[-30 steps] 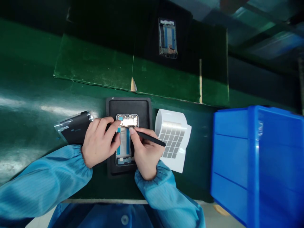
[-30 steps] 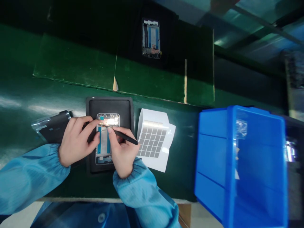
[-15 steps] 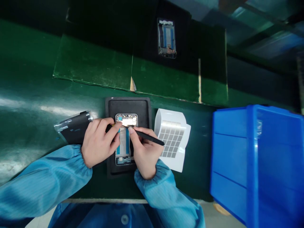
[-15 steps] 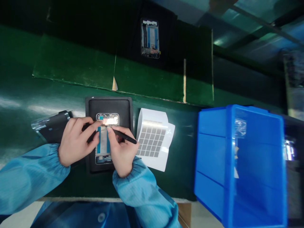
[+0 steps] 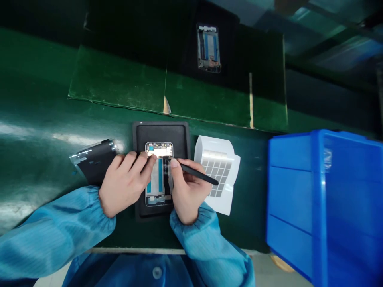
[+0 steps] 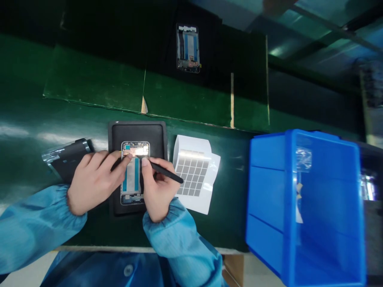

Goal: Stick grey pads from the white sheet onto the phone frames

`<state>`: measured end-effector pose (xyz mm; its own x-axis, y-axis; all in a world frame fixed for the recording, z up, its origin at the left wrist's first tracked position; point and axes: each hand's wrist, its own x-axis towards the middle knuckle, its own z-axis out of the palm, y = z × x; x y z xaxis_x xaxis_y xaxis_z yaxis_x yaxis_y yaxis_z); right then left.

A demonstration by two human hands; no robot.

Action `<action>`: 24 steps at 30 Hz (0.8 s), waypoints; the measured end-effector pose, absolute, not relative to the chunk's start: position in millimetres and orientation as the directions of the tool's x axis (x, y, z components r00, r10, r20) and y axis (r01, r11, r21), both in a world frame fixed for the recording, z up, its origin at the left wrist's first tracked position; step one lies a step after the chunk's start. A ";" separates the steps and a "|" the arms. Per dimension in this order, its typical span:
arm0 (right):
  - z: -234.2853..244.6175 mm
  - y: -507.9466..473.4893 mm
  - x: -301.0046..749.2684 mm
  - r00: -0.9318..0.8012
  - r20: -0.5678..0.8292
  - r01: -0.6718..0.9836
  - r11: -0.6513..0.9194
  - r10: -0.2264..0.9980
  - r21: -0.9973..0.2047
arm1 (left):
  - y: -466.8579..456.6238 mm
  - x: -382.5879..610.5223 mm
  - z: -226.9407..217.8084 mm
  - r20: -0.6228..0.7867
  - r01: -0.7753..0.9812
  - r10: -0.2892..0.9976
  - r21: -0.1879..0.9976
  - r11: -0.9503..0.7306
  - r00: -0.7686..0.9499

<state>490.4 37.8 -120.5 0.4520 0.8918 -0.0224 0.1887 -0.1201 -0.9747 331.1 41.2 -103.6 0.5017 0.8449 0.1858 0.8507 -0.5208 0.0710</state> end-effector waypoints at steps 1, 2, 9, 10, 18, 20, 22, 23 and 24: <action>-120.1 38.4 490.5 0.459 -0.022 0.183 -0.119 0.888 -0.976 | 41.3 330.6 -102.7 0.166 0.845 0.842 0.074 -0.530 0.514; -119.7 39.1 490.8 0.467 -0.021 0.173 -0.115 0.884 -0.978 | 41.8 329.5 -102.5 0.159 0.844 0.843 0.083 -0.530 0.513; -113.8 37.3 508.1 0.582 0.025 0.077 -0.024 0.813 -0.997 | 51.4 311.0 -100.0 0.275 0.956 0.935 0.124 -0.265 0.224; -112.8 35.9 513.0 0.590 0.034 0.079 -0.016 0.807 -0.997 | 51.1 310.1 -97.2 0.216 0.966 0.954 0.105 -0.237 0.210; -111.4 26.1 537.9 0.452 -0.145 0.022 -0.174 0.880 -0.985 | 42.7 332.2 -78.0 -0.327 0.994 0.939 0.016 -0.110 0.109; -110.9 25.6 538.4 0.446 -0.158 -0.024 -0.164 0.881 -0.986 | 42.6 335.3 -77.1 -0.350 0.995 0.934 0.081 -0.052 0.077; -107.5 25.4 537.3 0.442 -0.166 -0.092 -0.139 0.881 -0.986 | 42.5 334.7 -76.7 -0.326 0.967 0.944 0.251 0.036 0.050; -104.4 25.2 536.2 0.437 -0.176 -0.139 -0.128 0.882 -0.982 | 42.5 332.8 -76.2 -0.296 0.926 0.955 0.368 0.084 0.031; -100.4 24.9 534.6 0.427 -0.190 -0.192 -0.117 0.884 -0.975 | 42.7 329.6 -75.1 -0.259 0.862 0.966 0.491 0.125 0.007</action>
